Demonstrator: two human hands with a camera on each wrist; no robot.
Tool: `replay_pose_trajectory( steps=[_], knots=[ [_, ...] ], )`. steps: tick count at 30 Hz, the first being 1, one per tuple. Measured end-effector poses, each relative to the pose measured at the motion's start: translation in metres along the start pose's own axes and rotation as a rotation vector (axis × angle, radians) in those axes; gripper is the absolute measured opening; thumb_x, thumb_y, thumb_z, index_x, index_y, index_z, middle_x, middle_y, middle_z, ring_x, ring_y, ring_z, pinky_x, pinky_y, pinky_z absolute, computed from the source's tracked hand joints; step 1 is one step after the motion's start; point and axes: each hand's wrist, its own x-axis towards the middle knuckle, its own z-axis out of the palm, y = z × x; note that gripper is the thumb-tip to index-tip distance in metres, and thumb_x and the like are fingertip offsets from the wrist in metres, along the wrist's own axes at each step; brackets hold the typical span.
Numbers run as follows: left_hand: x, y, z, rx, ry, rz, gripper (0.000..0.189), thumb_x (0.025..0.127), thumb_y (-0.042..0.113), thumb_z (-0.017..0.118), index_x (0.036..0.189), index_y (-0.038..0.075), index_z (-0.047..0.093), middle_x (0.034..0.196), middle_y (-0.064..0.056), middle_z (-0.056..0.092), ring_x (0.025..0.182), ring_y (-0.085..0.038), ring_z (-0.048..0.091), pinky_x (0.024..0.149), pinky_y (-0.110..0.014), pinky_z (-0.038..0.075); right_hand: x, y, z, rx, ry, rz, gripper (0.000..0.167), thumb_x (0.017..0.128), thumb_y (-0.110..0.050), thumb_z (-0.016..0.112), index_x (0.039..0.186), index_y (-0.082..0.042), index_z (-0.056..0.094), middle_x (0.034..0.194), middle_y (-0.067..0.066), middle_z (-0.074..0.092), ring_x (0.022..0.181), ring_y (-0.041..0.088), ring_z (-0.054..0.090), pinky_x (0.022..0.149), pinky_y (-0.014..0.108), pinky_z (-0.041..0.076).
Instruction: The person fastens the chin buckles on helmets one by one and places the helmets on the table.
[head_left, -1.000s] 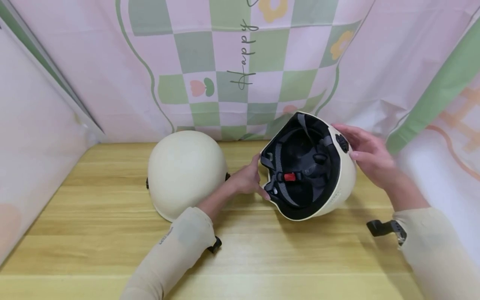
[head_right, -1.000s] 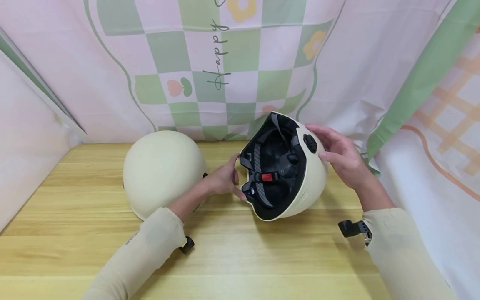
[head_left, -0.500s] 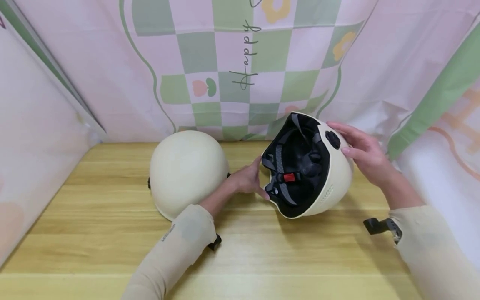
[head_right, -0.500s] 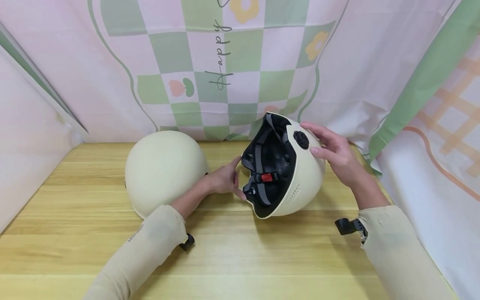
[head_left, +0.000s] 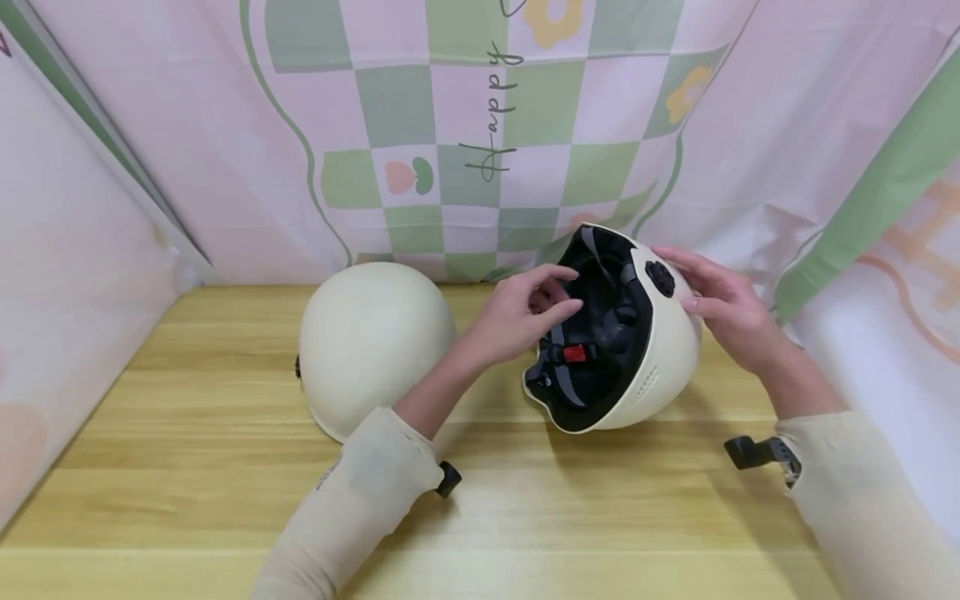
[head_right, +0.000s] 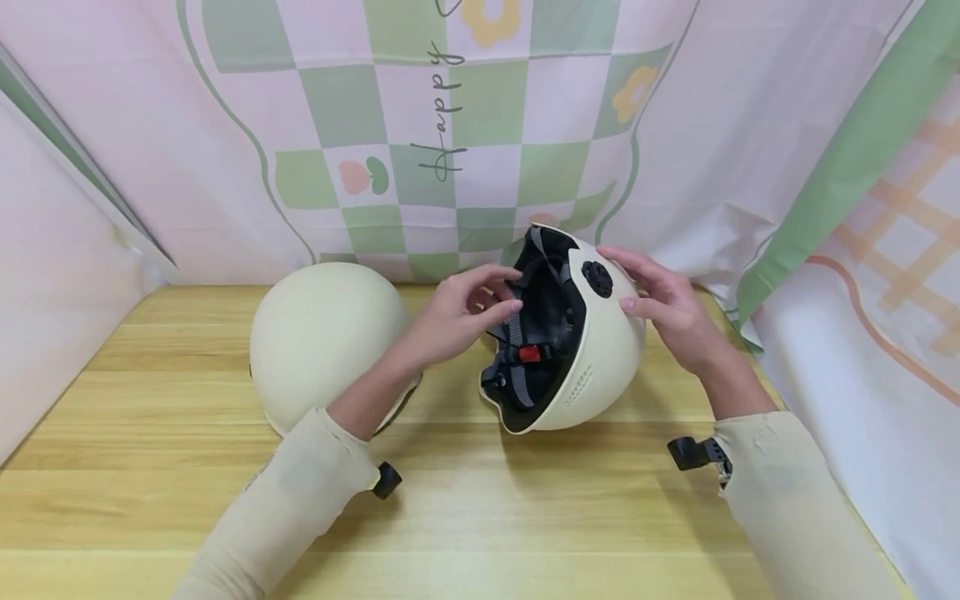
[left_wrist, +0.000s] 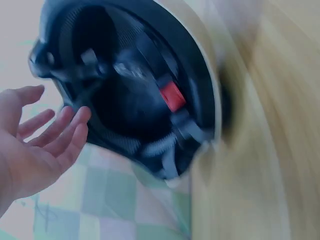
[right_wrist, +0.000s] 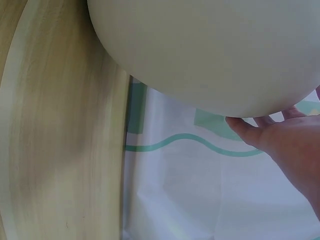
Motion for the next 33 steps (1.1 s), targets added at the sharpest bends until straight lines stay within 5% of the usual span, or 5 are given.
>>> replay_pose_trajectory(
  steps=[10, 19, 33],
  knots=[
    [0.017, 0.031, 0.022, -0.353, -0.005, -0.053, 0.049, 0.105, 0.019, 0.063, 0.151, 0.013, 0.047, 0.11, -0.013, 0.069, 0.091, -0.038, 0.074, 0.076, -0.039, 0.062, 0.0, 0.005, -0.001, -0.055, -0.041, -0.057, 0.056, 0.093, 0.018, 0.047, 0.148, 0.008, 0.05, 0.149, 0.006, 0.058, 0.136, 0.016, 0.052, 0.105, 0.021, 0.044],
    [0.023, 0.036, 0.035, -0.496, -0.067, -0.082, 0.049, 0.105, 0.019, 0.064, 0.151, 0.016, 0.05, 0.102, -0.008, 0.067, 0.074, -0.019, 0.073, 0.072, -0.034, 0.063, -0.001, 0.005, 0.002, -0.085, -0.026, -0.048, 0.057, 0.091, 0.021, 0.045, 0.147, 0.01, 0.049, 0.15, 0.009, 0.056, 0.137, 0.018, 0.05, 0.102, 0.02, 0.048],
    [0.021, 0.044, 0.041, -0.593, 0.023, -0.107, 0.041, 0.105, 0.007, 0.061, 0.145, 0.006, 0.056, 0.095, -0.006, 0.067, 0.069, -0.015, 0.069, 0.068, -0.028, 0.061, -0.006, 0.009, -0.002, -0.128, -0.018, -0.071, 0.058, 0.09, 0.021, 0.048, 0.148, 0.012, 0.046, 0.151, 0.008, 0.056, 0.137, 0.017, 0.052, 0.103, 0.019, 0.046]
  ],
)
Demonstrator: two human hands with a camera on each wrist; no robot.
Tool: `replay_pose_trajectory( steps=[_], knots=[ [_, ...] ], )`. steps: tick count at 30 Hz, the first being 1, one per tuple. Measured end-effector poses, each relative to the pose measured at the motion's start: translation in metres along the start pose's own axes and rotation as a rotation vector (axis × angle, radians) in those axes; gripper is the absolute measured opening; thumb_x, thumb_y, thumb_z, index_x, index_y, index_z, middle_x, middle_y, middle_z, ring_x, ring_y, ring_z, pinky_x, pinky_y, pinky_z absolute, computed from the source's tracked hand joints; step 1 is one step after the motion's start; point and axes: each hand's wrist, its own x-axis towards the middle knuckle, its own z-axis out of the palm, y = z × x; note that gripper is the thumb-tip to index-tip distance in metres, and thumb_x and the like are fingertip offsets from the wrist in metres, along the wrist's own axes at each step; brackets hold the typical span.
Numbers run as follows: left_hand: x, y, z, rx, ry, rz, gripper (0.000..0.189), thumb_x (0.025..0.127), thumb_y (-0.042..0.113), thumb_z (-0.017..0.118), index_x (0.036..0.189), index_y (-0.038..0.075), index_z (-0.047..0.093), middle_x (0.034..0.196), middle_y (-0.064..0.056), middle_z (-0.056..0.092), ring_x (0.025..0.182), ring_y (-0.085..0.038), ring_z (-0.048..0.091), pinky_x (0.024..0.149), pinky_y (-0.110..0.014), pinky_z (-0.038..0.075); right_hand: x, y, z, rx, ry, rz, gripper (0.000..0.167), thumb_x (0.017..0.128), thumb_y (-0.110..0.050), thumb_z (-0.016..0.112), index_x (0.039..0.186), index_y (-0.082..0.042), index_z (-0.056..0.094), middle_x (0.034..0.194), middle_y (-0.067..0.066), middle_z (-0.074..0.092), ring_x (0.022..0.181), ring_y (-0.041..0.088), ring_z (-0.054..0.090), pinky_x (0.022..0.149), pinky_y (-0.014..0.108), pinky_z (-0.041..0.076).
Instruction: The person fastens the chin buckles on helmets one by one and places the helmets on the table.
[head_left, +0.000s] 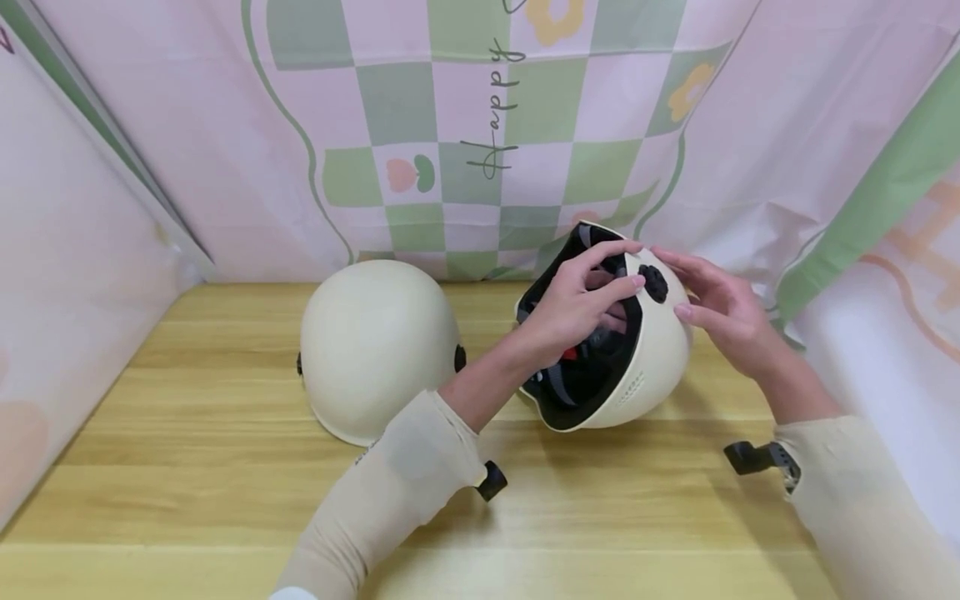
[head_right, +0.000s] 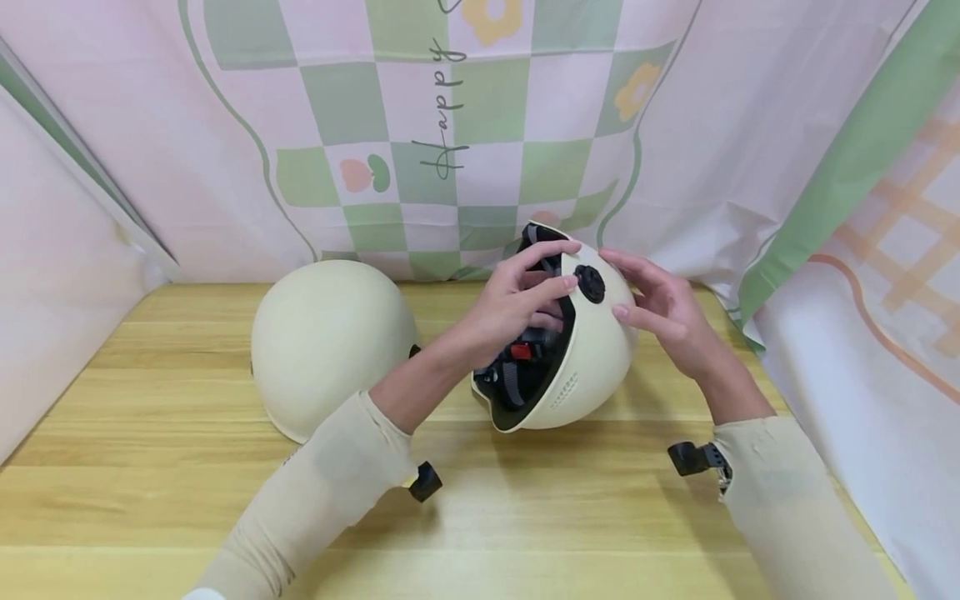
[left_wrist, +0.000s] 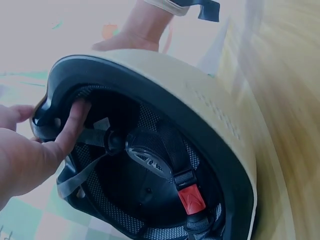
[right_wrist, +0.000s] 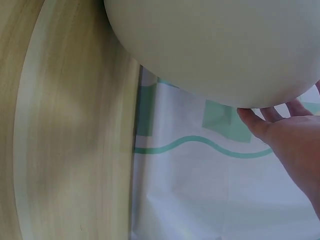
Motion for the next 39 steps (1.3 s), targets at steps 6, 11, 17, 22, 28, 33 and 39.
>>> replay_pose_trajectory(
  steps=[6, 11, 17, 22, 28, 33, 39],
  knots=[
    [-0.003, 0.0, -0.003, -0.061, 0.077, -0.007, 0.037, 0.104, 0.004, 0.06, 0.142, 0.007, 0.059, 0.088, -0.007, 0.067, 0.065, -0.014, 0.064, 0.067, -0.025, 0.058, -0.003, -0.003, 0.0, -0.005, -0.002, 0.009, 0.06, 0.091, 0.02, 0.049, 0.15, 0.012, 0.044, 0.152, 0.007, 0.055, 0.137, 0.016, 0.052, 0.105, 0.019, 0.045],
    [-0.004, -0.001, -0.005, -0.211, 0.104, -0.029, 0.037, 0.104, 0.001, 0.058, 0.141, 0.006, 0.059, 0.09, -0.007, 0.068, 0.064, -0.013, 0.065, 0.066, -0.024, 0.056, -0.01, -0.005, -0.004, 0.053, -0.007, 0.044, 0.055, 0.1, 0.009, 0.049, 0.155, 0.007, 0.04, 0.152, 0.004, 0.055, 0.137, 0.015, 0.051, 0.105, 0.02, 0.045],
    [-0.006, -0.004, -0.006, -0.331, 0.142, -0.032, 0.038, 0.106, 0.0, 0.054, 0.143, 0.005, 0.058, 0.096, -0.008, 0.069, 0.061, -0.013, 0.063, 0.063, -0.025, 0.055, -0.016, -0.003, -0.01, 0.103, 0.002, 0.053, 0.055, 0.103, 0.007, 0.046, 0.157, 0.005, 0.036, 0.154, 0.006, 0.051, 0.138, 0.014, 0.049, 0.105, 0.02, 0.046],
    [-0.007, -0.004, -0.007, -0.347, 0.15, -0.03, 0.038, 0.106, 0.0, 0.053, 0.144, 0.005, 0.057, 0.102, -0.013, 0.069, 0.062, -0.014, 0.064, 0.063, -0.026, 0.055, -0.02, 0.0, -0.013, 0.149, 0.029, 0.064, 0.054, 0.104, 0.007, 0.044, 0.157, 0.001, 0.039, 0.154, 0.006, 0.052, 0.138, 0.014, 0.05, 0.103, 0.02, 0.048],
    [-0.008, -0.005, -0.008, -0.368, 0.175, -0.014, 0.039, 0.106, -0.001, 0.052, 0.144, 0.004, 0.057, 0.102, -0.011, 0.069, 0.064, -0.014, 0.065, 0.062, -0.026, 0.054, -0.023, 0.001, -0.016, 0.181, 0.024, 0.087, 0.054, 0.105, 0.004, 0.044, 0.158, -0.002, 0.038, 0.156, 0.006, 0.049, 0.138, 0.014, 0.05, 0.104, 0.021, 0.048],
    [-0.008, -0.009, -0.013, -0.433, 0.212, 0.011, 0.04, 0.105, -0.002, 0.048, 0.144, 0.001, 0.055, 0.106, -0.01, 0.066, 0.064, -0.015, 0.065, 0.061, -0.026, 0.053, -0.03, 0.003, -0.02, 0.212, 0.037, 0.133, 0.055, 0.105, 0.001, 0.044, 0.159, -0.005, 0.038, 0.157, 0.005, 0.048, 0.136, 0.015, 0.052, 0.104, 0.023, 0.048],
    [-0.009, -0.018, -0.024, -0.563, 0.297, 0.003, 0.039, 0.102, -0.003, 0.041, 0.138, 0.0, 0.055, 0.105, -0.01, 0.064, 0.066, -0.014, 0.058, 0.062, -0.024, 0.051, -0.04, 0.009, -0.025, 0.245, 0.036, 0.117, 0.056, 0.104, 0.007, 0.045, 0.159, -0.002, 0.037, 0.155, 0.007, 0.05, 0.134, 0.016, 0.055, 0.101, 0.025, 0.051]
  ],
)
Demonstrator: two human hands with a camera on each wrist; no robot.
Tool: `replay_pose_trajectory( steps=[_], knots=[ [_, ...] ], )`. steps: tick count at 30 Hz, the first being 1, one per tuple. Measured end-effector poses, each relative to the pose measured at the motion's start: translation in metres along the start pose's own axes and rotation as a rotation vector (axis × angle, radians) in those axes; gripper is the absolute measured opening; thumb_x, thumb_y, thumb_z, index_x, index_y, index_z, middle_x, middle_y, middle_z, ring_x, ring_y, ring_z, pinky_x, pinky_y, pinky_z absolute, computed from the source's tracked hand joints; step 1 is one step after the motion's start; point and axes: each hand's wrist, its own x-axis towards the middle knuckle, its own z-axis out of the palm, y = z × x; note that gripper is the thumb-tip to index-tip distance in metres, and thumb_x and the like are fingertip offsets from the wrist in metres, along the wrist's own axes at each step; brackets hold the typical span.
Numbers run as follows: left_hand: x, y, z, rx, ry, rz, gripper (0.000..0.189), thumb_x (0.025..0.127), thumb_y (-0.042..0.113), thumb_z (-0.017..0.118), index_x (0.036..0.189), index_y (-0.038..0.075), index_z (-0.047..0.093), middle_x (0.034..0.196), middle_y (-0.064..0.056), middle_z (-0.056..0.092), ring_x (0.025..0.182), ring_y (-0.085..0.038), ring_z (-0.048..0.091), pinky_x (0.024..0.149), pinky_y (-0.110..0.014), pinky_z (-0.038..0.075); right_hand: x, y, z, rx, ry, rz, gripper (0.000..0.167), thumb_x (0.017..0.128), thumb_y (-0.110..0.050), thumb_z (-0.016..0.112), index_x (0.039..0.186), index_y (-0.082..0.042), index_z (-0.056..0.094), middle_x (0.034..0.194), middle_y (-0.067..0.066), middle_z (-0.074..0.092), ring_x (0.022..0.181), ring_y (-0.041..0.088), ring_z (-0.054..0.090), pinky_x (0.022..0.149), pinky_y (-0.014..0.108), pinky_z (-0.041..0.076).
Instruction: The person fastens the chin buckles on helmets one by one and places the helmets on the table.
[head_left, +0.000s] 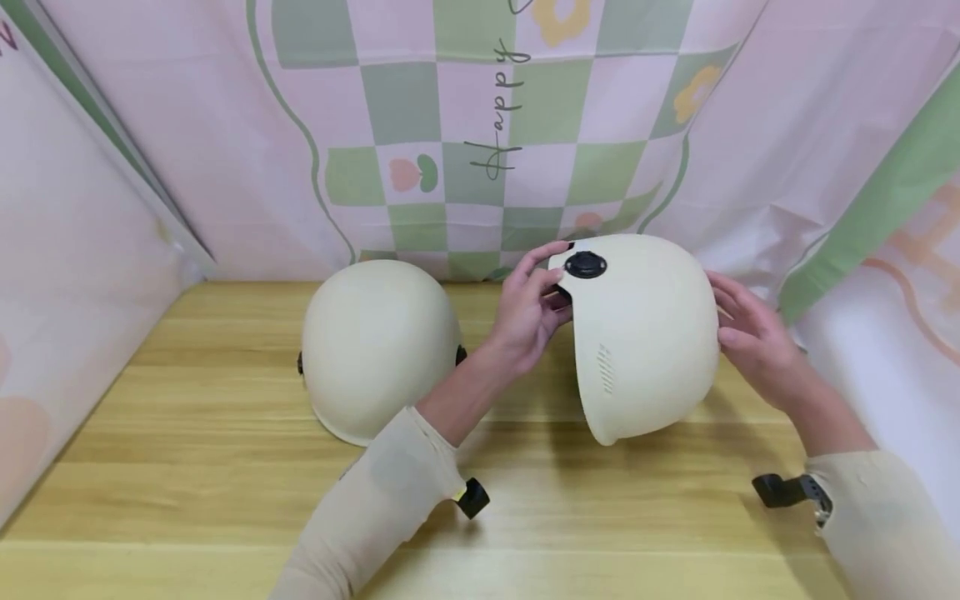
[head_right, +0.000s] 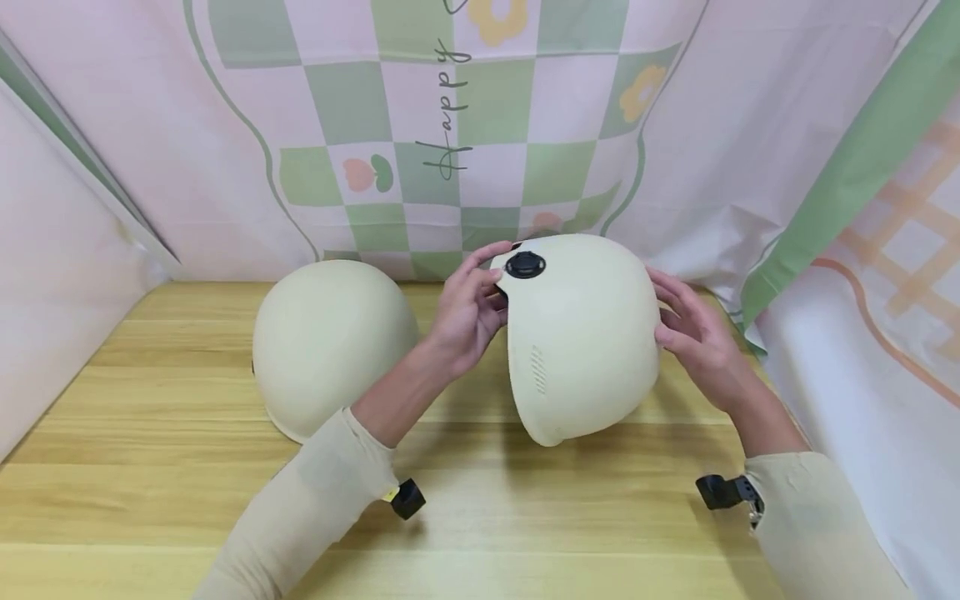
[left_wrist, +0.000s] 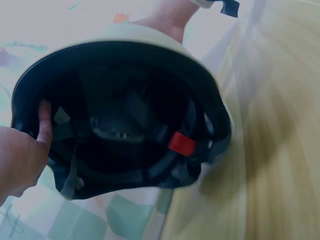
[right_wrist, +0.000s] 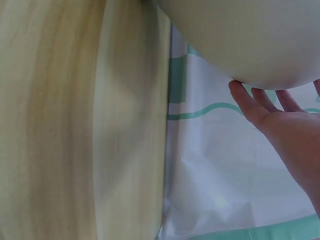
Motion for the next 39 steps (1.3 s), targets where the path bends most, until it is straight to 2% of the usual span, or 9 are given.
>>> replay_pose_trajectory(
  steps=[3, 8, 14, 20, 26, 29, 35, 37, 39],
  knots=[
    [0.001, -0.001, -0.007, -0.017, 0.013, -0.002, 0.039, 0.102, -0.004, 0.039, 0.138, 0.0, 0.054, 0.105, -0.009, 0.063, 0.065, -0.013, 0.054, 0.062, -0.022, 0.05, -0.003, 0.002, -0.001, -0.013, -0.01, -0.004, 0.058, 0.103, 0.008, 0.046, 0.159, 0.0, 0.034, 0.156, 0.008, 0.048, 0.135, 0.017, 0.054, 0.101, 0.025, 0.051],
    [0.001, 0.0, -0.015, 0.03, -0.022, 0.001, 0.041, 0.102, -0.002, 0.037, 0.14, 0.0, 0.05, 0.107, -0.007, 0.063, 0.067, -0.013, 0.053, 0.063, -0.023, 0.049, -0.009, 0.004, 0.0, -0.027, -0.014, 0.008, 0.062, 0.102, 0.01, 0.045, 0.161, -0.001, 0.029, 0.158, 0.008, 0.045, 0.134, 0.017, 0.055, 0.101, 0.025, 0.051],
    [0.001, 0.005, -0.022, 0.081, -0.022, -0.037, 0.042, 0.102, 0.0, 0.037, 0.141, 0.002, 0.051, 0.113, -0.009, 0.062, 0.073, -0.015, 0.055, 0.065, -0.024, 0.05, -0.014, 0.009, -0.002, -0.021, -0.06, 0.041, 0.066, 0.102, 0.011, 0.041, 0.164, -0.005, 0.024, 0.16, 0.004, 0.043, 0.131, 0.018, 0.057, 0.099, 0.027, 0.053],
    [-0.001, 0.011, -0.028, 0.172, -0.03, -0.074, 0.049, 0.101, 0.0, 0.036, 0.147, 0.003, 0.05, 0.107, -0.009, 0.063, 0.072, -0.014, 0.056, 0.066, -0.025, 0.049, -0.018, 0.013, -0.005, -0.01, -0.104, 0.123, 0.067, 0.105, 0.006, 0.039, 0.166, -0.017, 0.022, 0.154, 0.001, 0.049, 0.124, 0.017, 0.061, 0.094, 0.027, 0.054],
    [-0.004, 0.015, -0.035, 0.284, -0.053, -0.115, 0.051, 0.103, 0.001, 0.036, 0.151, 0.008, 0.05, 0.099, -0.007, 0.063, 0.07, -0.015, 0.058, 0.067, -0.026, 0.049, -0.019, 0.015, -0.007, -0.004, -0.114, 0.111, 0.069, 0.104, 0.006, 0.039, 0.166, -0.013, 0.017, 0.158, 0.003, 0.045, 0.127, 0.019, 0.06, 0.097, 0.029, 0.053],
    [-0.006, 0.017, -0.038, 0.365, -0.056, -0.126, 0.049, 0.105, 0.003, 0.037, 0.151, 0.012, 0.052, 0.1, -0.008, 0.064, 0.071, -0.016, 0.061, 0.069, -0.027, 0.053, -0.019, 0.015, -0.008, -0.015, -0.115, 0.12, 0.071, 0.103, 0.007, 0.039, 0.167, -0.013, 0.015, 0.159, 0.002, 0.042, 0.13, 0.019, 0.058, 0.098, 0.029, 0.053],
    [-0.008, 0.022, -0.043, 0.668, -0.079, -0.088, 0.051, 0.104, 0.005, 0.04, 0.153, 0.017, 0.052, 0.104, -0.007, 0.063, 0.077, -0.017, 0.065, 0.077, -0.043, 0.06, -0.022, 0.015, -0.01, -0.031, -0.135, 0.136, 0.075, 0.101, 0.01, 0.043, 0.166, -0.013, 0.013, 0.16, 0.002, 0.041, 0.13, 0.018, 0.056, 0.099, 0.029, 0.053],
    [-0.008, 0.023, -0.044, 0.752, -0.092, -0.065, 0.052, 0.104, 0.008, 0.044, 0.155, 0.017, 0.049, 0.099, -0.01, 0.063, 0.073, -0.017, 0.062, 0.076, -0.044, 0.06, -0.023, 0.015, -0.01, -0.037, -0.156, 0.131, 0.077, 0.1, 0.013, 0.043, 0.166, -0.012, 0.011, 0.161, 0.001, 0.038, 0.131, 0.018, 0.056, 0.099, 0.028, 0.052],
    [-0.009, 0.024, -0.046, 0.833, -0.103, -0.033, 0.052, 0.104, 0.012, 0.049, 0.156, 0.017, 0.048, 0.106, -0.01, 0.062, 0.076, -0.016, 0.062, 0.078, -0.039, 0.059, -0.024, 0.016, -0.01, -0.044, -0.173, 0.128, 0.081, 0.098, 0.017, 0.042, 0.166, -0.011, 0.01, 0.161, 0.0, 0.035, 0.131, 0.017, 0.056, 0.099, 0.028, 0.052]
  ],
)
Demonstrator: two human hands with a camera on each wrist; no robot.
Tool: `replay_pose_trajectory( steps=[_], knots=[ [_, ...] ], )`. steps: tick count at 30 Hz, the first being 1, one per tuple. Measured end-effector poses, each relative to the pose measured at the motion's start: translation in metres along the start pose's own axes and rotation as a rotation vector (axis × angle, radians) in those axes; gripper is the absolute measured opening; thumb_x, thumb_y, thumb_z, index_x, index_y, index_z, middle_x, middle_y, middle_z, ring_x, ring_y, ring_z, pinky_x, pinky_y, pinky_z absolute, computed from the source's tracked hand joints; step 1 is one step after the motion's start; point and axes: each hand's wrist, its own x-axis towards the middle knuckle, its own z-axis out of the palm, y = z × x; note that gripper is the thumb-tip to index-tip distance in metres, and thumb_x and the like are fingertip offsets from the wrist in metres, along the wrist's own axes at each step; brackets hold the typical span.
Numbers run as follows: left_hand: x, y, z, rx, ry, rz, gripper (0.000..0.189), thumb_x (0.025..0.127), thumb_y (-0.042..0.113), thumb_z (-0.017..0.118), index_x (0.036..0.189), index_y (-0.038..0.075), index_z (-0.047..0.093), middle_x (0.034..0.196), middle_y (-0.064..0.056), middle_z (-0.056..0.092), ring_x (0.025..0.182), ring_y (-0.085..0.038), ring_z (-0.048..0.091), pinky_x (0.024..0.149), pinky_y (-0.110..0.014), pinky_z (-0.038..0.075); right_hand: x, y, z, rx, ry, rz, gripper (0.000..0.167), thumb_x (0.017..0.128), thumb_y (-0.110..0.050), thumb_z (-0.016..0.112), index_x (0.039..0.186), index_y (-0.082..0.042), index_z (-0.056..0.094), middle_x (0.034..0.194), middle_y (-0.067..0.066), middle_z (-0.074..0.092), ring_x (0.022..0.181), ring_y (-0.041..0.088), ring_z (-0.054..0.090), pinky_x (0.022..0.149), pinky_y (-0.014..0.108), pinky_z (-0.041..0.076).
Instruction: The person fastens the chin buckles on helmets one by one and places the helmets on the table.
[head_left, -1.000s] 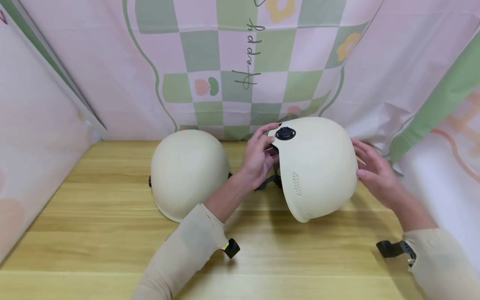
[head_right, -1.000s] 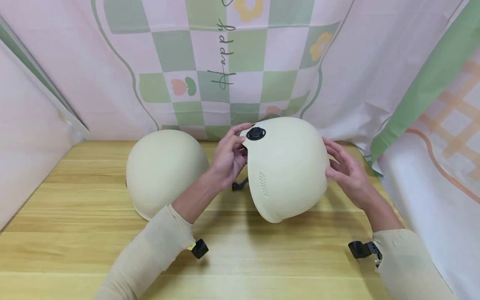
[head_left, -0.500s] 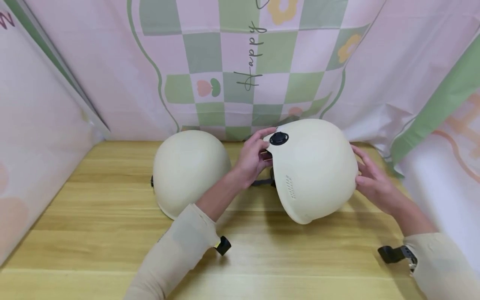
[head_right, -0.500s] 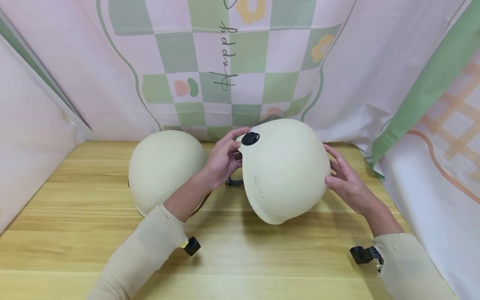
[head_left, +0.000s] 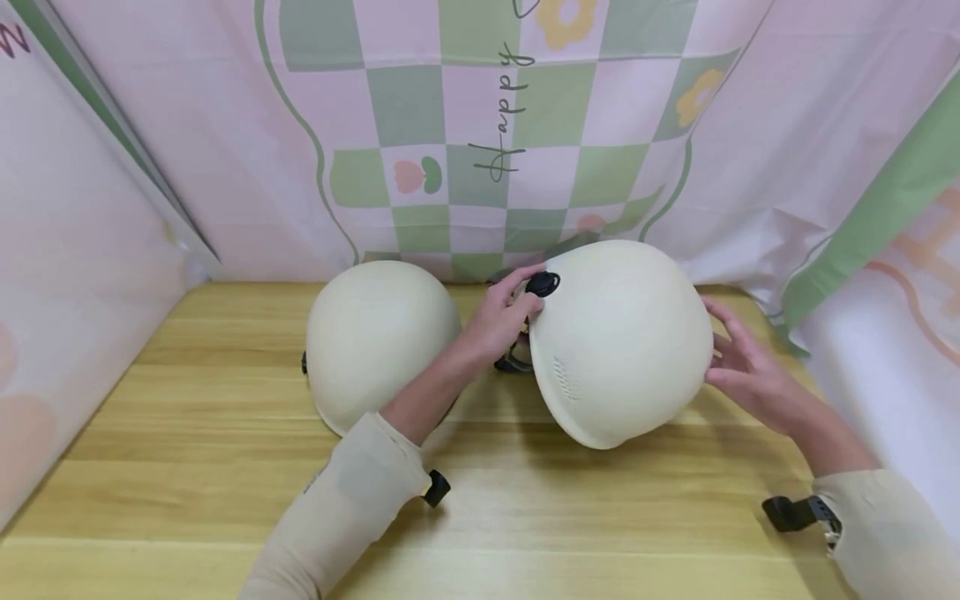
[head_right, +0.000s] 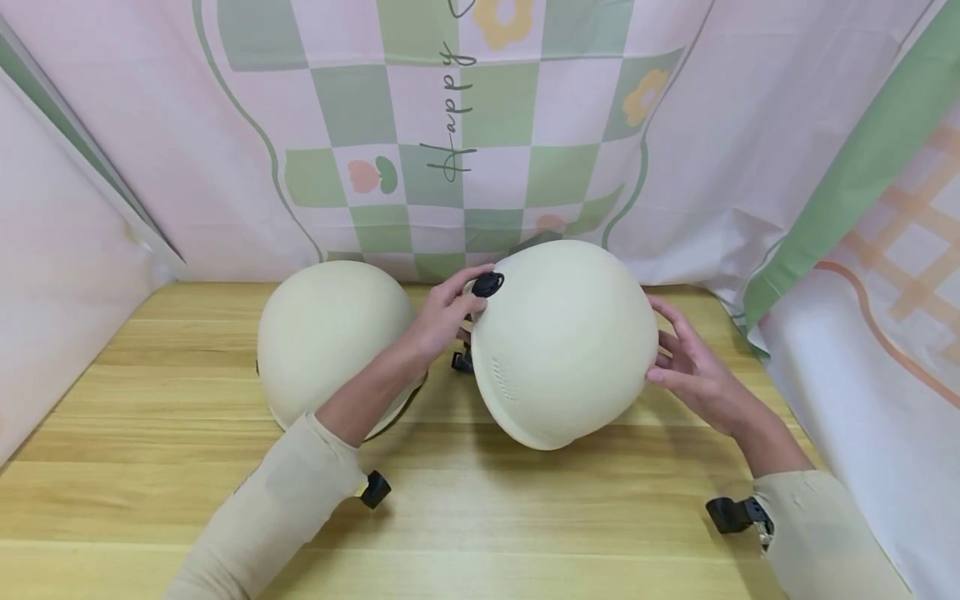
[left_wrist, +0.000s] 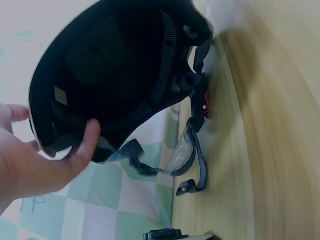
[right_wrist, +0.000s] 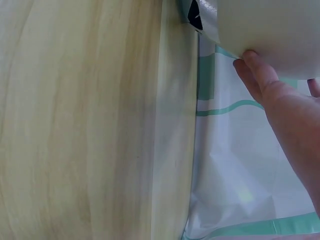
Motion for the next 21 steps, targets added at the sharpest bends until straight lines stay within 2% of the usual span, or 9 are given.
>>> replay_pose_trajectory(
  steps=[3, 4, 6, 8, 11, 13, 15, 21],
  knots=[
    [-0.001, -0.001, -0.003, 0.138, 0.019, 0.026, 0.054, 0.105, 0.023, 0.058, 0.157, 0.017, 0.047, 0.124, -0.016, 0.056, 0.089, -0.02, 0.06, 0.086, -0.036, 0.056, 0.0, 0.001, 0.001, -0.014, 0.0, 0.015, 0.086, 0.095, 0.021, 0.044, 0.167, -0.012, 0.01, 0.162, -0.004, 0.032, 0.133, 0.014, 0.054, 0.1, 0.026, 0.051],
    [-0.001, -0.001, -0.003, 0.187, 0.025, 0.037, 0.055, 0.104, 0.027, 0.06, 0.157, 0.017, 0.046, 0.134, -0.014, 0.051, 0.102, -0.022, 0.059, 0.092, -0.038, 0.053, 0.0, 0.001, 0.002, -0.018, 0.004, 0.024, 0.088, 0.094, 0.021, 0.046, 0.167, -0.013, 0.01, 0.161, -0.004, 0.033, 0.133, 0.013, 0.054, 0.1, 0.026, 0.051],
    [-0.002, 0.0, -0.005, 0.291, 0.035, 0.051, 0.06, 0.102, 0.036, 0.064, 0.157, 0.018, 0.048, 0.143, -0.014, 0.044, 0.119, -0.026, 0.05, 0.102, -0.043, 0.047, 0.0, 0.001, 0.002, -0.024, 0.015, 0.042, 0.091, 0.093, 0.02, 0.049, 0.167, -0.016, 0.011, 0.16, -0.007, 0.033, 0.133, 0.011, 0.054, 0.1, 0.026, 0.052],
    [-0.002, 0.001, -0.008, 0.394, 0.032, 0.098, 0.062, 0.1, 0.039, 0.066, 0.155, 0.014, 0.05, 0.151, -0.013, 0.042, 0.133, -0.029, 0.042, 0.111, -0.048, 0.041, 0.0, 0.001, 0.002, -0.028, 0.017, 0.058, 0.094, 0.093, 0.019, 0.053, 0.167, -0.017, 0.01, 0.16, -0.008, 0.031, 0.132, 0.011, 0.054, 0.099, 0.027, 0.052],
    [-0.002, 0.003, -0.012, 0.511, 0.004, 0.163, 0.067, 0.097, 0.043, 0.068, 0.153, 0.009, 0.051, 0.159, -0.008, 0.039, 0.144, -0.029, 0.033, 0.117, -0.05, 0.035, 0.001, 0.001, 0.001, -0.03, 0.011, 0.073, 0.098, 0.091, 0.021, 0.057, 0.168, -0.018, 0.009, 0.161, -0.008, 0.028, 0.13, 0.013, 0.055, 0.098, 0.028, 0.053],
    [-0.002, 0.003, -0.015, 0.544, -0.034, 0.197, 0.072, 0.095, 0.043, 0.069, 0.154, 0.006, 0.048, 0.162, -0.007, 0.037, 0.147, -0.028, 0.033, 0.12, -0.048, 0.033, 0.001, 0.001, 0.001, -0.03, 0.009, 0.077, 0.101, 0.089, 0.023, 0.057, 0.168, -0.019, 0.009, 0.16, -0.009, 0.028, 0.128, 0.014, 0.057, 0.097, 0.029, 0.054],
    [-0.002, 0.004, -0.017, 0.54, -0.077, 0.191, 0.079, 0.094, 0.043, 0.072, 0.157, 0.007, 0.043, 0.165, -0.008, 0.034, 0.15, -0.026, 0.033, 0.121, -0.047, 0.032, 0.001, 0.001, 0.001, -0.031, 0.014, 0.076, 0.102, 0.088, 0.024, 0.057, 0.168, -0.019, 0.01, 0.16, -0.009, 0.029, 0.126, 0.014, 0.058, 0.096, 0.029, 0.055],
    [-0.001, 0.004, -0.02, 0.508, -0.162, 0.193, 0.09, 0.086, 0.041, 0.084, 0.161, 0.021, 0.039, 0.166, -0.004, 0.033, 0.152, -0.021, 0.03, 0.122, -0.049, 0.03, -0.001, 0.003, 0.004, -0.021, 0.031, 0.049, 0.097, 0.09, 0.024, 0.055, 0.167, -0.017, 0.012, 0.16, -0.007, 0.034, 0.124, 0.016, 0.061, 0.093, 0.031, 0.057]
  ],
)
